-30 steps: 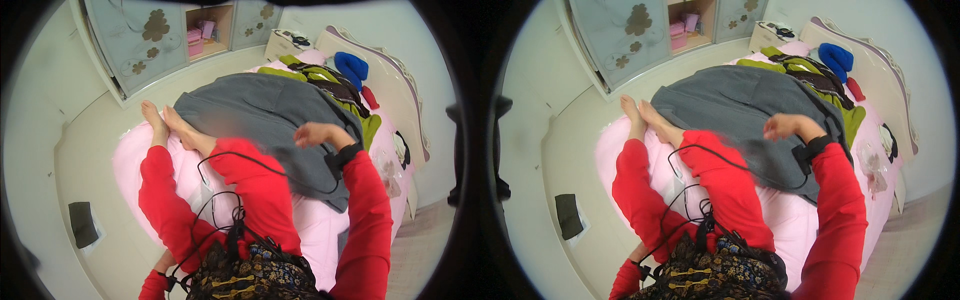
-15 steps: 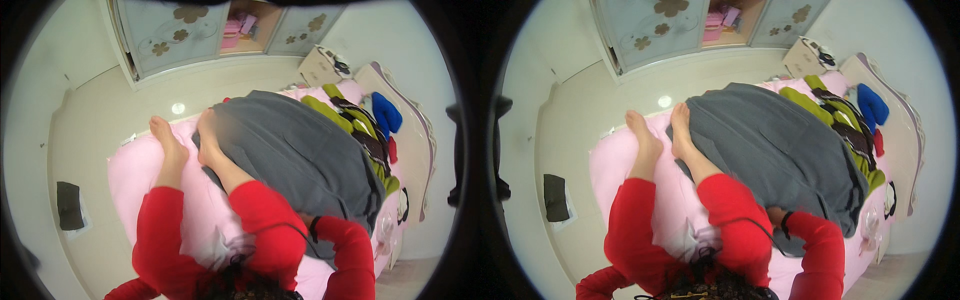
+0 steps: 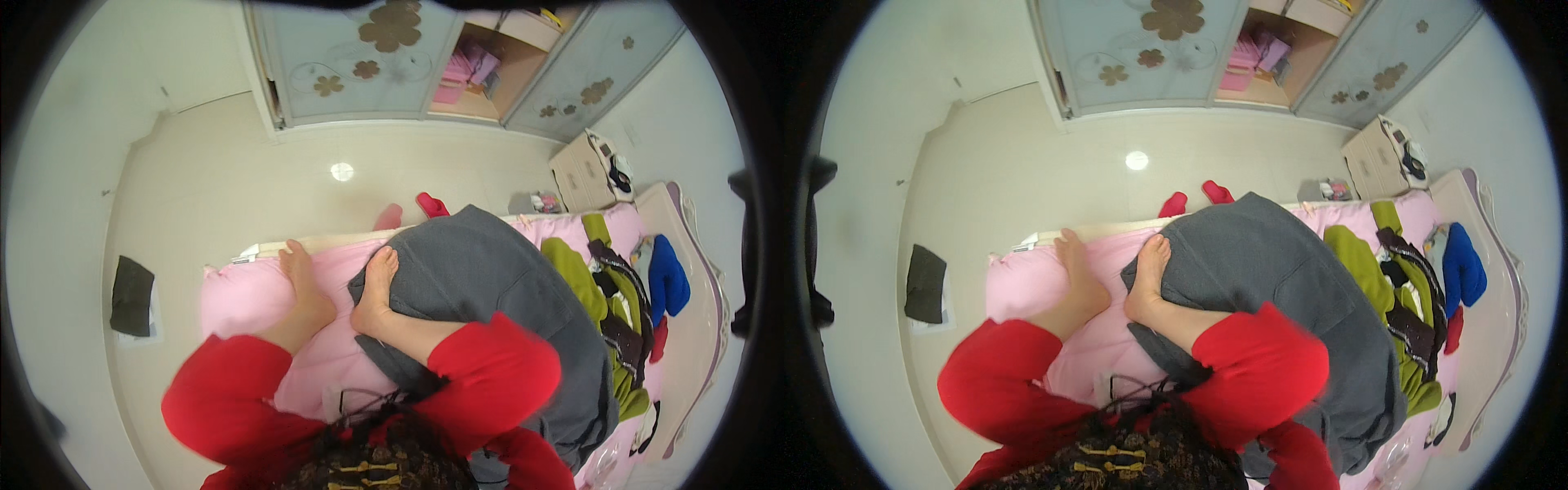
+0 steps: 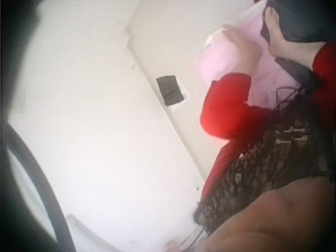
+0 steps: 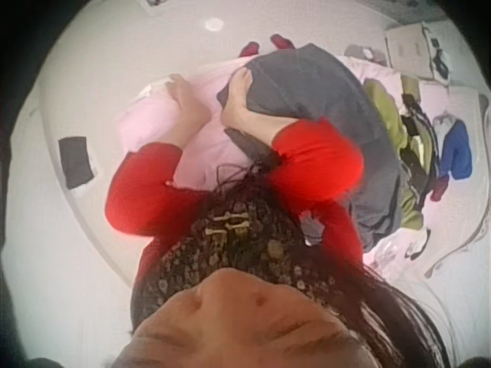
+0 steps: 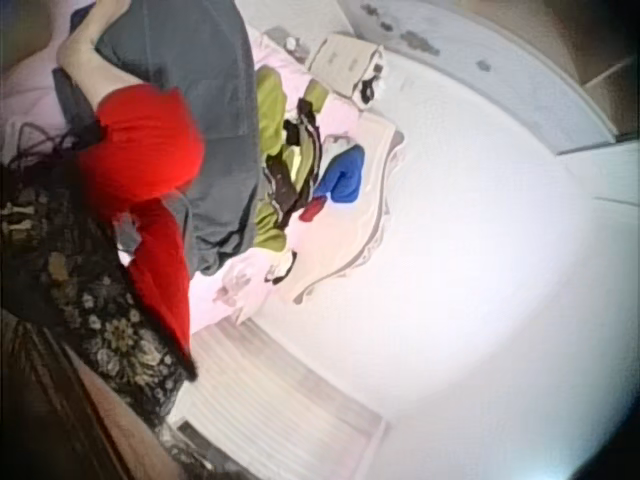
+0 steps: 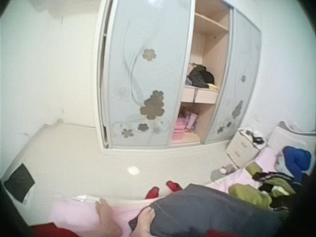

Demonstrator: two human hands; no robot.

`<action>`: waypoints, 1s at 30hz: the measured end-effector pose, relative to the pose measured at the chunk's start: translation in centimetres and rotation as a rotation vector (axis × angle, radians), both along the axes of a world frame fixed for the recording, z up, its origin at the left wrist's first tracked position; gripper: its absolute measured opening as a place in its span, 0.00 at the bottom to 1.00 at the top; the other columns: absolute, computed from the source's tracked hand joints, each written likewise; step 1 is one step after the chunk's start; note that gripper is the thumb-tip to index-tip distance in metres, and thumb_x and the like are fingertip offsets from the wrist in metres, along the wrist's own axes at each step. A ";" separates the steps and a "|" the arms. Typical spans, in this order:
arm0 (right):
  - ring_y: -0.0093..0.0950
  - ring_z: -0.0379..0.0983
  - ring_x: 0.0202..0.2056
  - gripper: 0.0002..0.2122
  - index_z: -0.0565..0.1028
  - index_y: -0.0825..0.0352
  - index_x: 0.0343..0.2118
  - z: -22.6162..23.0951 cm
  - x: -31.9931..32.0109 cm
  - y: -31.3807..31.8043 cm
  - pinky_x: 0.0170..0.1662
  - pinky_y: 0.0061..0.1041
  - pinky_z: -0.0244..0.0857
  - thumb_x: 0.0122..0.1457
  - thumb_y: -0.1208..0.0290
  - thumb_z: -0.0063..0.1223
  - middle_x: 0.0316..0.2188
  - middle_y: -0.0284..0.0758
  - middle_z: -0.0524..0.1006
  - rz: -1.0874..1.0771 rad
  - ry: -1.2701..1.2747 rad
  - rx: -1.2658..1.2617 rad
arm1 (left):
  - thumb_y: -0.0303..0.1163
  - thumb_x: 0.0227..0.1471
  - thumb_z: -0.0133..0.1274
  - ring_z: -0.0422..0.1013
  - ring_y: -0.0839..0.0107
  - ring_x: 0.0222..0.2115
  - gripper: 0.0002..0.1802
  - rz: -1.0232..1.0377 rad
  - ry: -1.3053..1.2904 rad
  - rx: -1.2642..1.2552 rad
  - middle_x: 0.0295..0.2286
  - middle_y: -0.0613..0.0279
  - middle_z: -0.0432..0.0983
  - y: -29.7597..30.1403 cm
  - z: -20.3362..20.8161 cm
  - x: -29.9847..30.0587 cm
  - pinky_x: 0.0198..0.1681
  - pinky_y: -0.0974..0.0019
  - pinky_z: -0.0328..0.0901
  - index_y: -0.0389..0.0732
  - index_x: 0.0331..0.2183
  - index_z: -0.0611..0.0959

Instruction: The person sits on a bed and uses a handheld pink lint remover to clean a grey sweatshirt. They first smooth and fold the garment, then retrieve the tool from a drawer in another room and return to use it on the sweatshirt, moving the device across the fabric surface.

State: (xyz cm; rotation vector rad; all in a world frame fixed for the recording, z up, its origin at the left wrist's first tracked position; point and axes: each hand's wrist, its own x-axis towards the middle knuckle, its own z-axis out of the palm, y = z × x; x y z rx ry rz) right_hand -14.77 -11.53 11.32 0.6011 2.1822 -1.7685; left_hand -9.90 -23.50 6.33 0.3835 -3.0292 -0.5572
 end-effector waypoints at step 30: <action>0.34 0.75 0.29 0.13 0.73 0.70 0.34 -4.5 15.8 26.8 0.31 0.33 0.67 0.55 0.63 0.54 0.27 0.41 0.78 1.665 -0.886 0.130 | 0.29 0.50 0.51 0.65 0.43 0.40 0.16 -0.299 -0.750 -0.031 0.38 0.42 0.69 -21.2 0.1 10.5 0.43 0.53 0.61 0.35 0.42 0.72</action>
